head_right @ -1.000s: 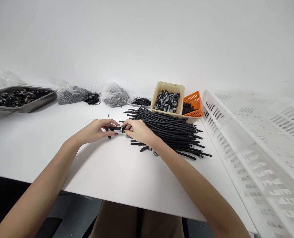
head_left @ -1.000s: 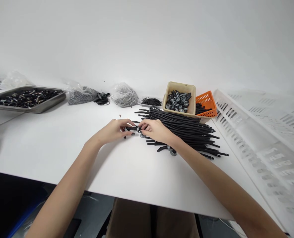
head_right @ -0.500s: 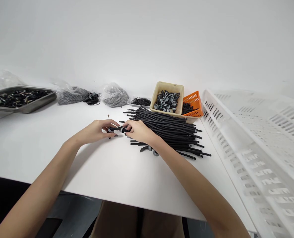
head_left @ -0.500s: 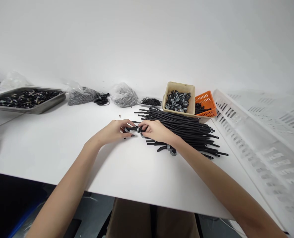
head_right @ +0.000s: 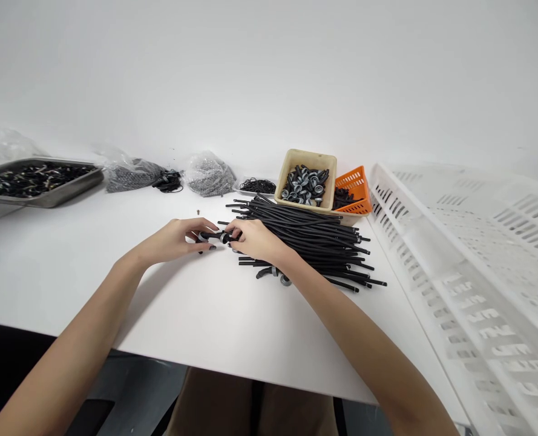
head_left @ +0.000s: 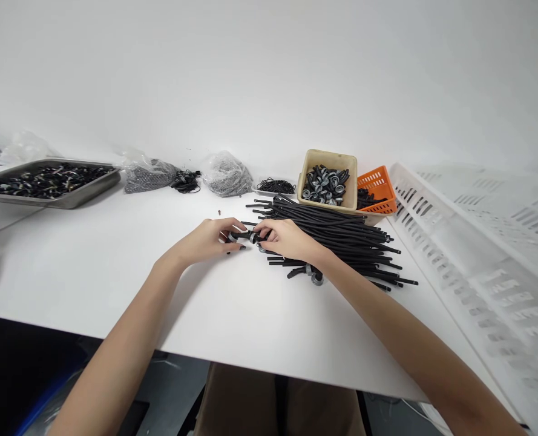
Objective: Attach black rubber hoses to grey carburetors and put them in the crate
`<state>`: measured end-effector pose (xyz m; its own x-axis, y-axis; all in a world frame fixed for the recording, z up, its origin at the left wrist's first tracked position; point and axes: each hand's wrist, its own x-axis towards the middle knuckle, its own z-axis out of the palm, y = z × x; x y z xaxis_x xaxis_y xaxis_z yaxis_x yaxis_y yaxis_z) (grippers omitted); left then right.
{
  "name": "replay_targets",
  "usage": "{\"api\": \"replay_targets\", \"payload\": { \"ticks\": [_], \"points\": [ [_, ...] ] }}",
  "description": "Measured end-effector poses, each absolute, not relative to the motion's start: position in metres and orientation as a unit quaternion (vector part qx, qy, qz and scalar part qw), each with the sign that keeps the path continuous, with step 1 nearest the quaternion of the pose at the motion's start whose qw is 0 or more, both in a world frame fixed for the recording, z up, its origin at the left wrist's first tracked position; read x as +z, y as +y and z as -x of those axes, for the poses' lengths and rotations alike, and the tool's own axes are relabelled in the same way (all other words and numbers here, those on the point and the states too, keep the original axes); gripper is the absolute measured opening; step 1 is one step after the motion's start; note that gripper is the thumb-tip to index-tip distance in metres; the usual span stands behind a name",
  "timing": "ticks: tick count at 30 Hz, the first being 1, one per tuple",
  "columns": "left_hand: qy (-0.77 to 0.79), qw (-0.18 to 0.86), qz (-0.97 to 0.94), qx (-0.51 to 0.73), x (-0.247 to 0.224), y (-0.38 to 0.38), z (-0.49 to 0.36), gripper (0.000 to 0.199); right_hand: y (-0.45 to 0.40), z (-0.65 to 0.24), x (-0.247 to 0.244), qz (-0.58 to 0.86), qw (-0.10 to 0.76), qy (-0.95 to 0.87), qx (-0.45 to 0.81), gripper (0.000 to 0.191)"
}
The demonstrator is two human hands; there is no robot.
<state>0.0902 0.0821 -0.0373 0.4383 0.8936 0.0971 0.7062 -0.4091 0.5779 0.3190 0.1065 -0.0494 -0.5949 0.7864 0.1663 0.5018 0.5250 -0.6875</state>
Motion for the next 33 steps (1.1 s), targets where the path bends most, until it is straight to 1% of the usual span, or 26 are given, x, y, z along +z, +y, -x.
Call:
{"api": "replay_targets", "payload": {
  "ticks": [6,12,21,33],
  "points": [
    [0.489,0.242,-0.812,0.210,-0.0368,0.0813,-0.0905,0.043,0.1083,-0.3238,-0.0444,0.378,0.243,-0.841,0.303,0.031],
    [0.490,0.231,-0.813,0.214,-0.0369,0.0816,-0.0896,0.041,0.1096,-0.3223,-0.0514,0.369,0.241,-0.842,0.310,0.030],
    [0.486,0.243,-0.809,0.225,-0.0360,0.0807,-0.0896,0.037,0.1046,-0.3181,-0.0509,0.365,0.244,-0.844,0.309,0.035],
    [0.482,0.234,-0.817,0.210,-0.0334,0.0786,-0.0926,0.030,0.1036,-0.3160,-0.0517,0.358,0.243,-0.851,0.299,0.034]
  ]
}}
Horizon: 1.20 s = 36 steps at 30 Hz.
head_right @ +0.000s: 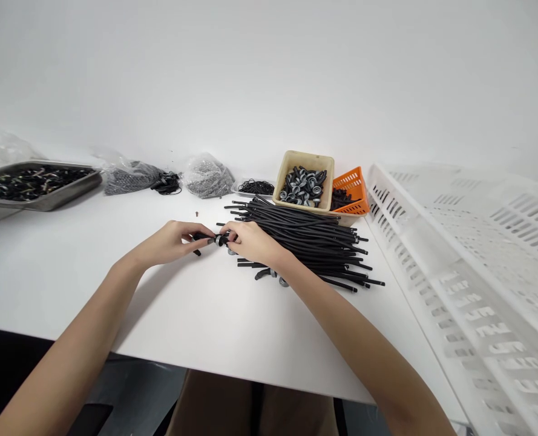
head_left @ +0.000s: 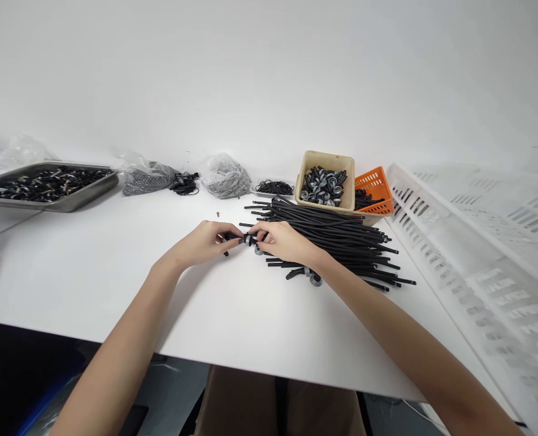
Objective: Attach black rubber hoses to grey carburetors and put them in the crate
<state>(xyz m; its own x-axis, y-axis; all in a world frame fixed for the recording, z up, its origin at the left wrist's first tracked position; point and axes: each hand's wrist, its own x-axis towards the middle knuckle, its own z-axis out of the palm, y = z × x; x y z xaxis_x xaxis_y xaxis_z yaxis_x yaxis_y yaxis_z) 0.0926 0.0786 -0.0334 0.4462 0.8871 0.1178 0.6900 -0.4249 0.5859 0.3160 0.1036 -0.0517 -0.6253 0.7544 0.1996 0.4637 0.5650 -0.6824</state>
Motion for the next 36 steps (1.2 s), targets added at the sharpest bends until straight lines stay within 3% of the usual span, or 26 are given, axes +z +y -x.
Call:
{"api": "replay_targets", "payload": {
  "ticks": [29,36],
  "points": [
    [0.471,0.331,-0.766,0.287,-0.039,0.080,-0.098,0.006,0.112,-0.319,-0.066,0.321,0.246,-0.863,0.302,0.035],
    [0.474,0.350,-0.749,0.303,-0.041,0.082,-0.097,0.008,0.113,-0.320,-0.068,0.326,0.253,-0.857,0.309,0.035]
  ]
}}
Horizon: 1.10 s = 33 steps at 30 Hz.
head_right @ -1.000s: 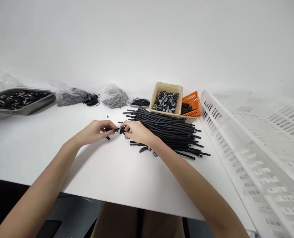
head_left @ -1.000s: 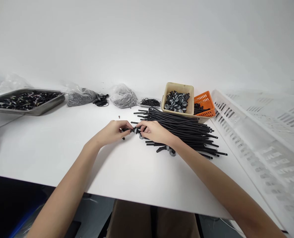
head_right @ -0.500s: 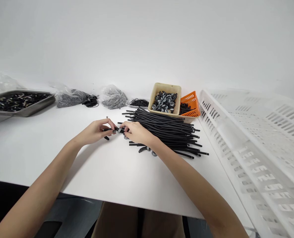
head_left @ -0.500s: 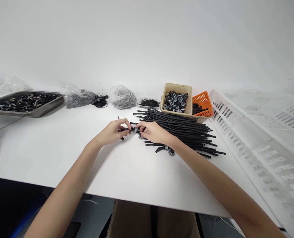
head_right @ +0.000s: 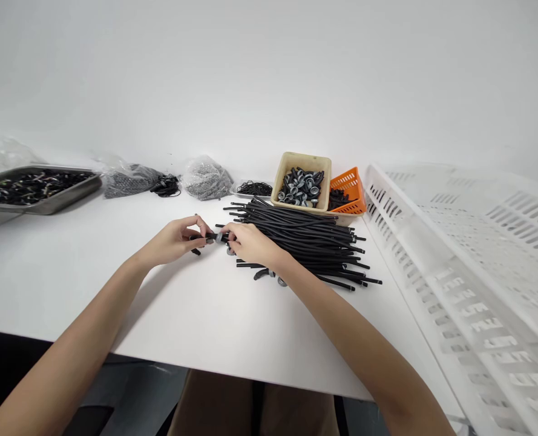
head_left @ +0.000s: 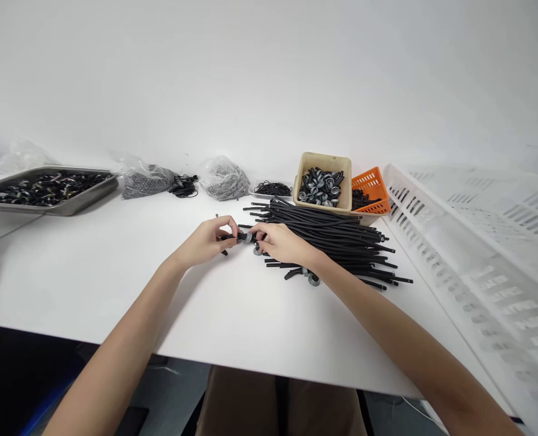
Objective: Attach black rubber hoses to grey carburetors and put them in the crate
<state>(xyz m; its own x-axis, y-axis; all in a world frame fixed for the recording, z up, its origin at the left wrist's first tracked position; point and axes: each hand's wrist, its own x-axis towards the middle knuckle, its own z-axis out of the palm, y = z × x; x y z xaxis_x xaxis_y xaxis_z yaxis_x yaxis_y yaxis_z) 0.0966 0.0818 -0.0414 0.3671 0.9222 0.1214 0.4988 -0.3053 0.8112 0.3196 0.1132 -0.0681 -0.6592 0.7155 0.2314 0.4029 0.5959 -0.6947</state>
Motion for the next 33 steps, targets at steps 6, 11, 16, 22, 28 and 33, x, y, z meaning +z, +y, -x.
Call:
{"api": "replay_targets", "payload": {
  "ticks": [6,11,16,22,28,33],
  "points": [
    [0.473,0.341,-0.759,0.291,-0.042,0.082,-0.097,0.009,0.114,-0.319,-0.067,0.324,0.259,-0.852,0.318,0.034],
    [0.489,0.312,-0.761,0.290,-0.043,0.082,-0.098,0.013,0.114,-0.319,-0.067,0.325,0.260,-0.846,0.333,0.034],
    [0.485,0.306,-0.768,0.286,-0.043,0.083,-0.097,0.017,0.112,-0.320,-0.065,0.322,0.258,-0.844,0.342,0.037],
    [0.486,0.293,-0.773,0.285,-0.042,0.081,-0.099,0.021,0.111,-0.319,-0.061,0.336,0.252,-0.851,0.315,0.040],
    [0.474,0.280,-0.777,0.305,-0.047,0.081,-0.104,0.020,0.112,-0.319,-0.061,0.332,0.261,-0.856,0.297,0.031],
    [0.470,0.248,-0.789,0.309,-0.051,0.083,-0.103,0.017,0.110,-0.319,-0.058,0.334,0.259,-0.861,0.283,0.032]
  ]
}}
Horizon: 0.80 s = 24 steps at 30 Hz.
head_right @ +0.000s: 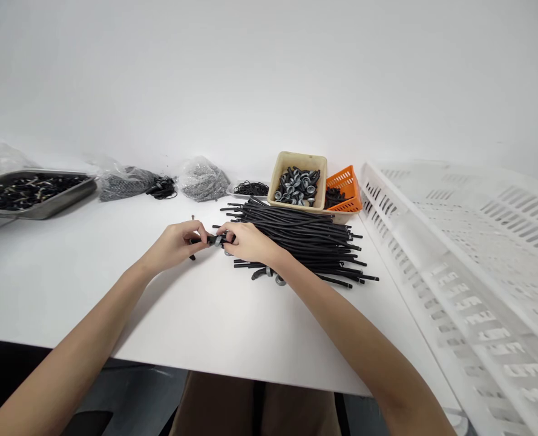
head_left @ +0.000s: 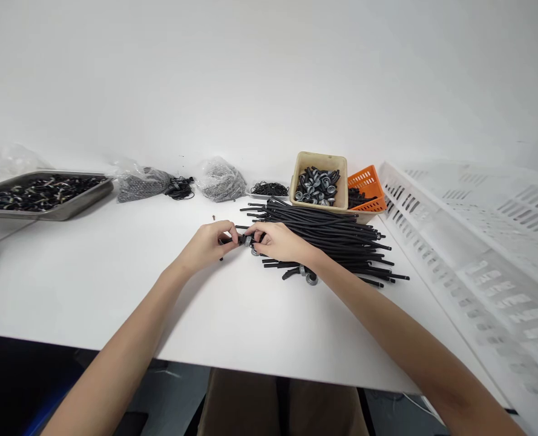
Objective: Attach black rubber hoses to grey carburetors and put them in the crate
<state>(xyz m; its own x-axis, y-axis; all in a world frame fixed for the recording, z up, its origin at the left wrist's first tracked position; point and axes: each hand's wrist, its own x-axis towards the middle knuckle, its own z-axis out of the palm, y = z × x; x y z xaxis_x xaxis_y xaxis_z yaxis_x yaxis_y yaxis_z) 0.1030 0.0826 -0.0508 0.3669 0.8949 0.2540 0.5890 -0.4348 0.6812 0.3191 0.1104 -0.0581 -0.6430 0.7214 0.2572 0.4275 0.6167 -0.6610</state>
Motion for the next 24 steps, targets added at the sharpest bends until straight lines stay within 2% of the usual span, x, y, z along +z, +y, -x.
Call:
{"api": "replay_targets", "payload": {
  "ticks": [5,10,18,24],
  "points": [
    [0.471,0.228,-0.796,0.304,-0.0523,0.0845,-0.1013,0.017,0.1084,-0.3176,-0.0541,0.341,0.254,-0.863,0.273,0.033],
    [0.474,0.206,-0.802,0.300,-0.0551,0.0848,-0.1040,0.021,0.1064,-0.3156,-0.0525,0.347,0.268,-0.858,0.267,0.022],
    [0.477,0.244,-0.786,0.308,-0.0558,0.0844,-0.1059,0.037,0.1074,-0.3186,-0.0559,0.346,0.283,-0.829,0.337,0.019],
    [0.477,0.269,-0.780,0.301,-0.0553,0.0845,-0.1056,0.037,0.1084,-0.3191,-0.0559,0.329,0.280,-0.829,0.356,0.018]
  ]
}}
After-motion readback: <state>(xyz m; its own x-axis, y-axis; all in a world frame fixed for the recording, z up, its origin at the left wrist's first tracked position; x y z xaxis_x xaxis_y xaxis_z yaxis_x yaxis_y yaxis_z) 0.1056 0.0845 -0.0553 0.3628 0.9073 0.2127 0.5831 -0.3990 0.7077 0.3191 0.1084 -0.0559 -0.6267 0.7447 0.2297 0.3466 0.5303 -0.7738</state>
